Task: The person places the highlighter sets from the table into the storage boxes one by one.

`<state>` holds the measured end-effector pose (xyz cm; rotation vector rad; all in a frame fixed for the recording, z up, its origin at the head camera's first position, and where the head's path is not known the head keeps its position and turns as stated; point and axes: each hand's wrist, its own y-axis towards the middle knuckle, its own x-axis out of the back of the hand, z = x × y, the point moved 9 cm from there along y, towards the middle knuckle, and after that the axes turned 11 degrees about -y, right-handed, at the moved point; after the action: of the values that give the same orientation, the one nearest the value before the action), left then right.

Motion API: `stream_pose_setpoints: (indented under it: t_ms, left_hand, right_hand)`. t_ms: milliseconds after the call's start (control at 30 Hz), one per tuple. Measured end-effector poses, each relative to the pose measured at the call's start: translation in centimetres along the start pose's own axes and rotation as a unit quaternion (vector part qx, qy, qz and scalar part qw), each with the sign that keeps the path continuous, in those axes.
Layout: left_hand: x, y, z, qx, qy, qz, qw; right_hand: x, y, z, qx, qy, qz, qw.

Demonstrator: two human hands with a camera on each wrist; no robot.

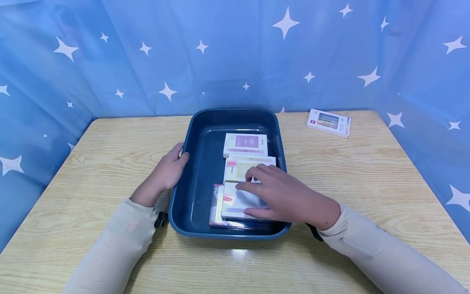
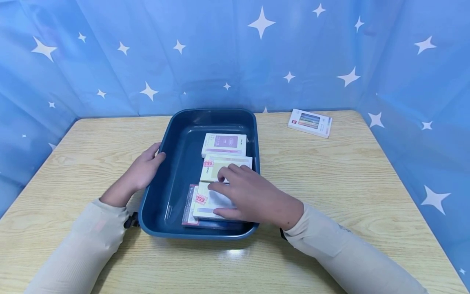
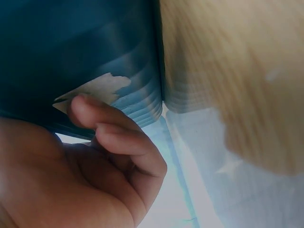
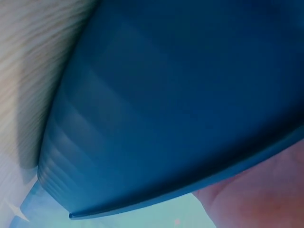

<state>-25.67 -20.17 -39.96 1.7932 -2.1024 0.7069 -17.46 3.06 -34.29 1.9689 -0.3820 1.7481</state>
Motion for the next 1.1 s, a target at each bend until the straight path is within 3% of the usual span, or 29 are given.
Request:
stream_pose_setpoints:
  t_ms: [167, 533, 867, 1100]
  left_hand:
    - [0.0, 0.0, 0.0, 0.0, 0.0, 0.001, 1.0]
    - [0.0, -0.1, -0.2, 0.004, -0.003, 0.0, 1.0]
    - [0.0, -0.1, -0.2, -0.001, -0.005, 0.0, 1.0]
    - [0.0, -0.1, -0.1, 0.0, -0.006, 0.002, 1.0]
  right_hand:
    - [0.7, 0.0, -0.3, -0.001, -0.014, -0.025, 1.0]
    - [1.0, 0.1, -1.7, -0.03, -0.007, -0.024, 0.999]
    - [1.6, -0.1, -2.6, -0.03, -0.006, -0.063, 0.998]
    - [1.3, -0.2, -3.8, -0.058, -0.007, -0.047, 0.997]
